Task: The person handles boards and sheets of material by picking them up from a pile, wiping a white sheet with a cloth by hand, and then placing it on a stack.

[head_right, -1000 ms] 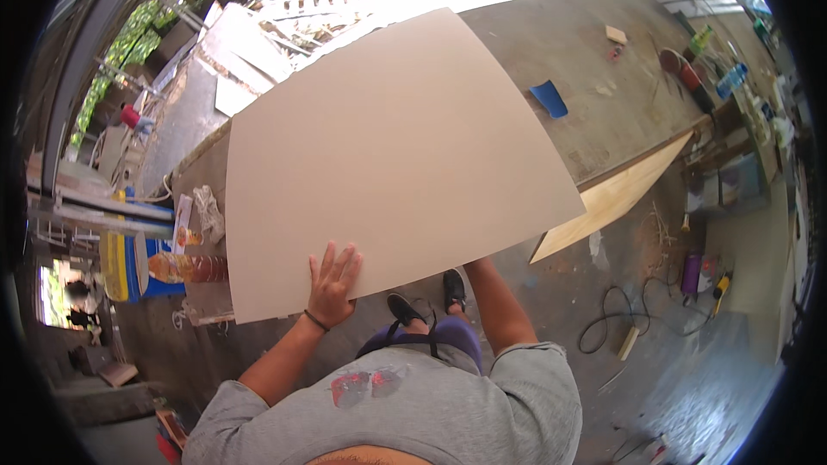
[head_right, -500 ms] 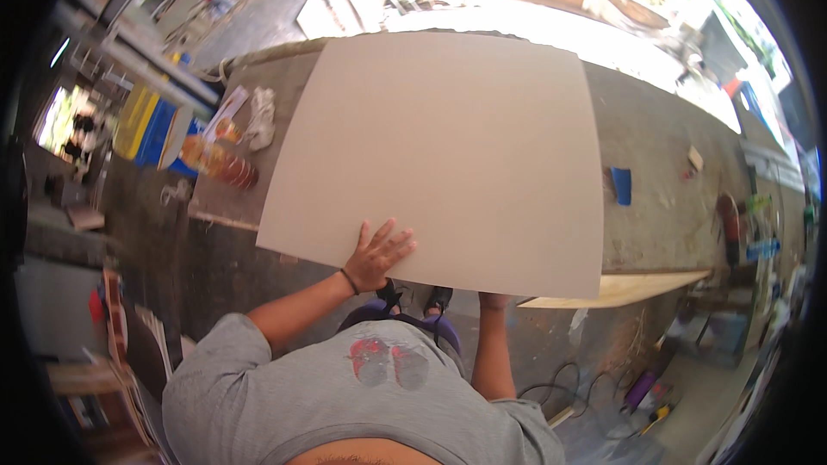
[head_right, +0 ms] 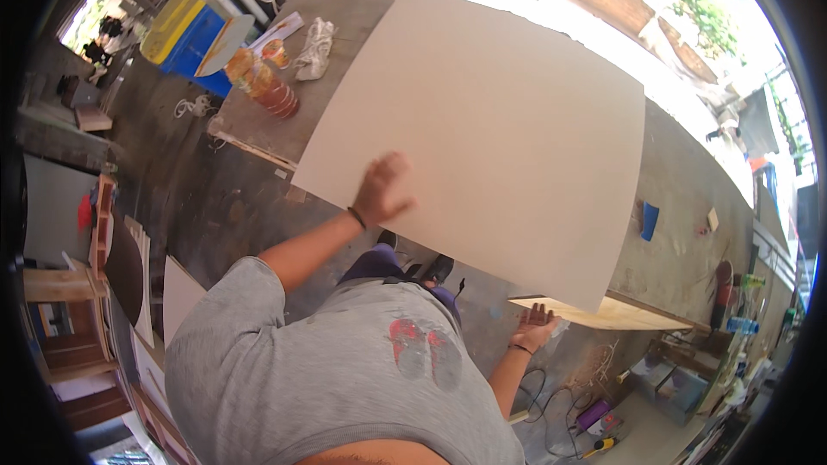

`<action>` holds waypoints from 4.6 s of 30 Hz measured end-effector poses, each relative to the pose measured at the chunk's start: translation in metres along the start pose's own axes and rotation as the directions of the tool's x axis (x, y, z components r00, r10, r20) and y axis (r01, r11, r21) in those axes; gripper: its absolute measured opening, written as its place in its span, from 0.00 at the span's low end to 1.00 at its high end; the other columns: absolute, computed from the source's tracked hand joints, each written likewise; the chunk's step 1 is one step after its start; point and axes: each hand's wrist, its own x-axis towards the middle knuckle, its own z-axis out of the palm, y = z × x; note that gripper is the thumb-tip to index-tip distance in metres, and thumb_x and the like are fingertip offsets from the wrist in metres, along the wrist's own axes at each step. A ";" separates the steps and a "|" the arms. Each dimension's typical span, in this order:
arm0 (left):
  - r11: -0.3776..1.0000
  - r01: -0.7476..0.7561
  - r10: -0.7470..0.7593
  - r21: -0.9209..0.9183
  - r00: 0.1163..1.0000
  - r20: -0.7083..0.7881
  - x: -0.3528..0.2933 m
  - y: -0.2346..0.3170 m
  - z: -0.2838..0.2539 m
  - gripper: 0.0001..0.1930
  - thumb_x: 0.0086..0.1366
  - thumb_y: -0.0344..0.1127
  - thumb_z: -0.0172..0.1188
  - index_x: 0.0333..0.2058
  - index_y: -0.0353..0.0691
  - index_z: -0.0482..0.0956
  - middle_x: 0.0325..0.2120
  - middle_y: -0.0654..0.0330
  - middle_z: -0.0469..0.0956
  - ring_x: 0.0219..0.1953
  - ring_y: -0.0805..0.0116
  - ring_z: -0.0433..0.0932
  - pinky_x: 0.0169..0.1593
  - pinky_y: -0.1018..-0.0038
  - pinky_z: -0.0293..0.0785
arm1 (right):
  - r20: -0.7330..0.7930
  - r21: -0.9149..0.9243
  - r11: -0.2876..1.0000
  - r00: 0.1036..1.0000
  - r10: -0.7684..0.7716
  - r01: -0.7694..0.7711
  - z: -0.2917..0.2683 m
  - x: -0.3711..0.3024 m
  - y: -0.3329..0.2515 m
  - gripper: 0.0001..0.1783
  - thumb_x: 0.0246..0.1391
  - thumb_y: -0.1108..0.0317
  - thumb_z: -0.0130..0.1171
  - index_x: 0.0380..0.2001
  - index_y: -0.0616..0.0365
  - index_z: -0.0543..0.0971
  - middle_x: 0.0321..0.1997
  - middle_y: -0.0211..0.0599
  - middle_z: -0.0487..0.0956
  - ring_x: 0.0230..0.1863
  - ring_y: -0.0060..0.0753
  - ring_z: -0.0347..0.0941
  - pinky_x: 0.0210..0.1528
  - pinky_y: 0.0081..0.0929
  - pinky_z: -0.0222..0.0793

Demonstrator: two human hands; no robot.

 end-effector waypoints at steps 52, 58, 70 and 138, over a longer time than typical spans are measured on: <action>0.970 -0.168 0.234 -0.177 0.847 0.478 0.008 -0.036 -0.065 0.51 0.48 0.63 0.59 0.63 0.40 0.47 0.65 0.50 0.41 0.66 0.48 0.37 0.60 0.40 0.31 | 0.703 -0.165 0.837 0.658 -0.271 0.522 0.297 -0.174 -0.017 0.28 0.40 0.71 0.63 0.48 0.60 0.69 0.40 0.33 0.76 0.43 0.30 0.72 0.47 0.30 0.67; 0.939 -0.340 0.300 -0.053 0.735 0.608 -0.006 -0.001 -0.013 0.41 0.48 0.42 0.60 0.62 0.50 0.54 0.65 0.61 0.45 0.67 0.54 0.37 0.58 0.36 0.22 | 0.662 -0.746 -0.461 0.456 -0.595 0.482 0.132 -0.034 -0.094 0.22 0.40 0.68 0.53 0.44 0.54 0.67 0.37 0.51 0.72 0.40 0.58 0.71 0.44 0.43 0.67; 0.942 -0.333 0.246 0.038 0.765 0.596 -0.012 -0.001 -0.011 0.43 0.44 0.33 0.62 0.61 0.52 0.55 0.65 0.62 0.48 0.67 0.55 0.39 0.59 0.38 0.22 | 0.688 -0.713 -0.326 0.710 -0.151 0.621 0.157 -0.085 -0.026 0.27 0.38 0.69 0.53 0.48 0.51 0.66 0.33 0.51 0.70 0.27 0.55 0.73 0.30 0.47 0.71; -0.203 0.372 -0.959 -0.906 0.113 0.262 -0.044 0.112 0.063 0.20 0.63 0.42 0.53 0.44 0.29 0.69 0.40 0.54 0.73 0.38 0.62 0.76 0.38 0.69 0.77 | 0.867 0.217 -0.570 0.112 0.486 0.792 0.094 0.020 -0.158 0.24 0.30 0.68 0.60 0.38 0.45 0.71 0.32 0.33 0.70 0.38 0.37 0.70 0.37 0.34 0.67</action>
